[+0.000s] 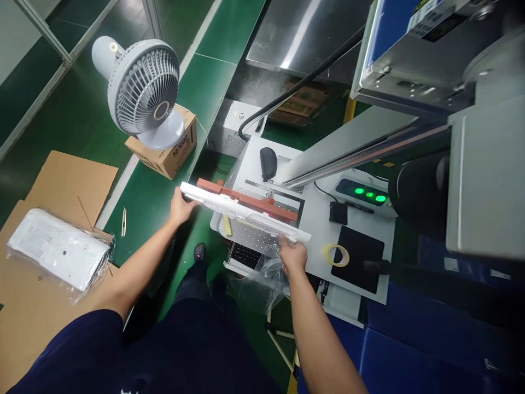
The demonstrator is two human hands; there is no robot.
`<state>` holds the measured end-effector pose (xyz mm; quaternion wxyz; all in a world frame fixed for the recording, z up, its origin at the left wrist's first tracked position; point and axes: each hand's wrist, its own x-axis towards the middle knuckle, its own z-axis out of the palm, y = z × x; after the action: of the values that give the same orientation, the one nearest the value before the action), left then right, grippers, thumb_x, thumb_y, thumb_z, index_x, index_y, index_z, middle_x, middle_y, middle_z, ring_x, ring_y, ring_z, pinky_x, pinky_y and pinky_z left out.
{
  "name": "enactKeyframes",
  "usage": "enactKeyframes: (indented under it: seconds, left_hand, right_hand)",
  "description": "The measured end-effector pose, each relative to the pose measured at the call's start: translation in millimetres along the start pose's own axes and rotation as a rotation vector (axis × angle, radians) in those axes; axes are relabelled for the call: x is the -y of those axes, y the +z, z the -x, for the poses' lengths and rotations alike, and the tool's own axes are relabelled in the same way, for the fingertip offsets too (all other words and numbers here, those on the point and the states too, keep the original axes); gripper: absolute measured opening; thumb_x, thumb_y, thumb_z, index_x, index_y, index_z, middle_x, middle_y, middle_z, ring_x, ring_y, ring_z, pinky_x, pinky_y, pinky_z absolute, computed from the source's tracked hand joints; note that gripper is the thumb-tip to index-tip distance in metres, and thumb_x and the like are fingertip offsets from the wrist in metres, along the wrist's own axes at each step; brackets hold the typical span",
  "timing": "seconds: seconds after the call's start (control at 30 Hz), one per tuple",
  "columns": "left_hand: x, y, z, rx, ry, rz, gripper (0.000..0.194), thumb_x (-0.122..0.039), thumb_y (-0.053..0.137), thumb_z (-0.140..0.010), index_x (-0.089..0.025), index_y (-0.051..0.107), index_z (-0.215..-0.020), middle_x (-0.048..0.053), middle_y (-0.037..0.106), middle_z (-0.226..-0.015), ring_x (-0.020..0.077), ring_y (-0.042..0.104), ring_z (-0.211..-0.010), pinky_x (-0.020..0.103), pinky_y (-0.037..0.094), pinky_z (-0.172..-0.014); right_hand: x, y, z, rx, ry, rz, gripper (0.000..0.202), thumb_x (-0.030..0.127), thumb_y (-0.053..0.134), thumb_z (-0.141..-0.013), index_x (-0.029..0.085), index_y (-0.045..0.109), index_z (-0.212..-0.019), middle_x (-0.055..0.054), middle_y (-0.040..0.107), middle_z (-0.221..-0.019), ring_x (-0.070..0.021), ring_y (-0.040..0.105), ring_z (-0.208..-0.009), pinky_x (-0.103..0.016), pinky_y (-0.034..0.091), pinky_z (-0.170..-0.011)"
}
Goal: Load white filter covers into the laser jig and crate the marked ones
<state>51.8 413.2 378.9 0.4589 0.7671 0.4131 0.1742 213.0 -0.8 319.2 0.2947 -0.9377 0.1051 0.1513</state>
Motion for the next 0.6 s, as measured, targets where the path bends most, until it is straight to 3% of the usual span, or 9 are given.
enactKeyframes:
  seconds: [0.17, 0.37, 0.6]
  left_hand:
    - [-5.4, 1.5, -9.6, 0.017, 0.017, 0.014, 0.063, -0.023, 0.101, -0.068, -0.023, 0.055, -0.112, 0.003, 0.070, -0.105, 0.0268, 0.071, -0.101, 0.040, 0.062, -0.092]
    - [-5.6, 4.7, -10.8, 0.009, -0.035, 0.009, 0.063, -0.020, 0.099, -0.070, -0.024, 0.054, -0.114, 0.004, 0.071, -0.108, 0.0288, 0.071, -0.106, 0.042, 0.061, -0.097]
    - [-9.9, 5.5, -13.5, 0.030, -0.070, -0.031, 0.064, -0.021, 0.100, -0.069, -0.024, 0.052, -0.112, 0.006, 0.070, -0.108, 0.0314, 0.070, -0.106, 0.044, 0.057, -0.099]
  right_hand:
    - [2.0, -2.1, -0.4, 0.021, 0.026, -0.005, 0.064, 0.070, 0.071, -0.082, 0.011, 0.079, -0.106, -0.028, 0.081, -0.105, -0.0447, 0.076, -0.104, -0.055, 0.059, -0.093]
    - [16.5, -9.4, -4.5, 0.007, 0.014, 0.023, 0.060, 0.063, 0.072, -0.088, 0.011, 0.077, -0.117, -0.029, 0.080, -0.118, -0.0455, 0.075, -0.113, -0.053, 0.058, -0.098]
    - [17.0, -8.6, -17.1, 0.021, -0.010, -0.011, 0.063, 0.070, 0.073, -0.085, 0.012, 0.080, -0.106, -0.028, 0.082, -0.105, -0.0449, 0.075, -0.107, -0.053, 0.058, -0.095]
